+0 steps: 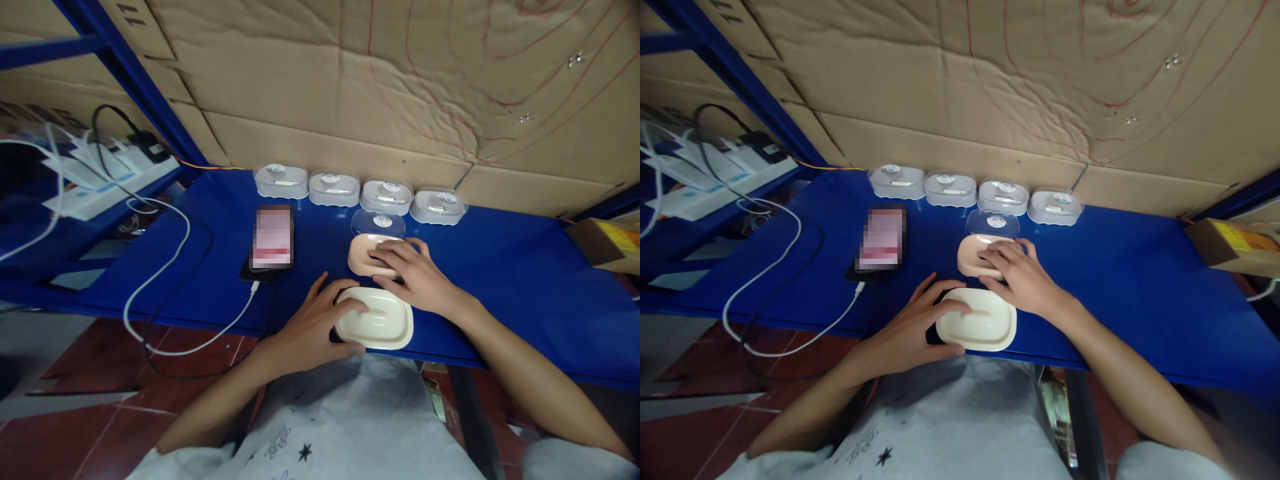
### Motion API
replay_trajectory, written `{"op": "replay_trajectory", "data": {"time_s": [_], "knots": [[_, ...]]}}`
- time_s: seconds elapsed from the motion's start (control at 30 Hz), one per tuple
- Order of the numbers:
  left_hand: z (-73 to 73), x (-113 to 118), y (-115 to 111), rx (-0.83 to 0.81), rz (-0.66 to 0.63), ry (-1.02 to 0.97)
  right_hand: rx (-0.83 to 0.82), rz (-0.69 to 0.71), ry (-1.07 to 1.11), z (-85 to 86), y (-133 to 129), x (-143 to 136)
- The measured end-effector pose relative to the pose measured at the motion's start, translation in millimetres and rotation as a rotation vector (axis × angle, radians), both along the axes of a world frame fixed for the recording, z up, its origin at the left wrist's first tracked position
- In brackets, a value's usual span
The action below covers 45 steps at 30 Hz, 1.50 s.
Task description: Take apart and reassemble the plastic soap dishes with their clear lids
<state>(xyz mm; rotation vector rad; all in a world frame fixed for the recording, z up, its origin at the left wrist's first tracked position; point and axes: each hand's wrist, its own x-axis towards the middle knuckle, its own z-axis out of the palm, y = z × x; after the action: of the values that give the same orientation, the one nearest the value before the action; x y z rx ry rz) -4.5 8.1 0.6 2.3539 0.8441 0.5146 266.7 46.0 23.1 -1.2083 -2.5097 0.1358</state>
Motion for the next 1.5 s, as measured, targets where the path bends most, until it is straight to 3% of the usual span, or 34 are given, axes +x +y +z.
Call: {"op": "replay_trajectory", "data": {"time_s": [0.13, 0.27, 0.33, 0.4, 0.53, 0.63, 0.8, 0.93, 1.07, 1.2, 1.3, 1.4, 1.5], "knots": [[1.2, -2.2, -1.8, -0.082, 0.001, -0.123, -0.017, 0.028, 0.118, 8.5, -2.2, -0.1], [-4.4, -1.4, -5.6, -0.102, 0.126, -0.304, -0.136, 0.216, 0.266, 16.2, -6.5, -1.5], [-7.6, 0.5, -7.7, -0.173, 0.191, -0.467, -0.166, 0.24, 0.293, 16.6, -9.3, -4.8], [-8.5, 3.5, -9.5, -0.387, 0.213, -0.67, -0.128, 0.222, 0.335, 15.0, -11.7, -9.6], [-2.8, 10.1, -9.3, -0.998, 0.273, -0.918, -0.097, 0.244, 0.395, 12.7, -14.4, -15.2], [2.0, 12.8, -5.3, -1.195, 0.412, -1.017, -0.129, 0.205, 0.378, 15.1, -12.6, -9.1], [3.9, 11.0, 5.9, -1.02, 0.705, -1.282, -0.133, 0.103, 0.218, 26.0, -8.7, 6.1], [3.6, 10.2, 11.8, -0.921, 0.79, -1.393, -0.136, 0.143, -0.014, 37.7, -15.9, 12.5], [5.3, 12.0, 10.6, -1.009, 0.78, -1.399, -0.248, 0.163, -0.021, 41.5, -22.6, 29.8], [7.1, 11.6, 8.5, -1.066, 0.679, -1.393, -0.231, 0.098, -0.081, 35.2, -17.2, 42.8], [7.8, 10.9, 7.6, -1.054, 0.62, -1.383, -0.12, 0.007, -0.096, 35.1, -11.6, 38.8], [7.6, 12.3, 5.1, -1.099, 0.615, -1.379, 0.067, -0.109, 0.021, 37.5, -11.9, 26.8], [6.2, 16.4, 1.2, -1.205, 0.581, -1.357, 0.198, -0.062, 0.174, 33.5, -18.7, 9.3]]}}
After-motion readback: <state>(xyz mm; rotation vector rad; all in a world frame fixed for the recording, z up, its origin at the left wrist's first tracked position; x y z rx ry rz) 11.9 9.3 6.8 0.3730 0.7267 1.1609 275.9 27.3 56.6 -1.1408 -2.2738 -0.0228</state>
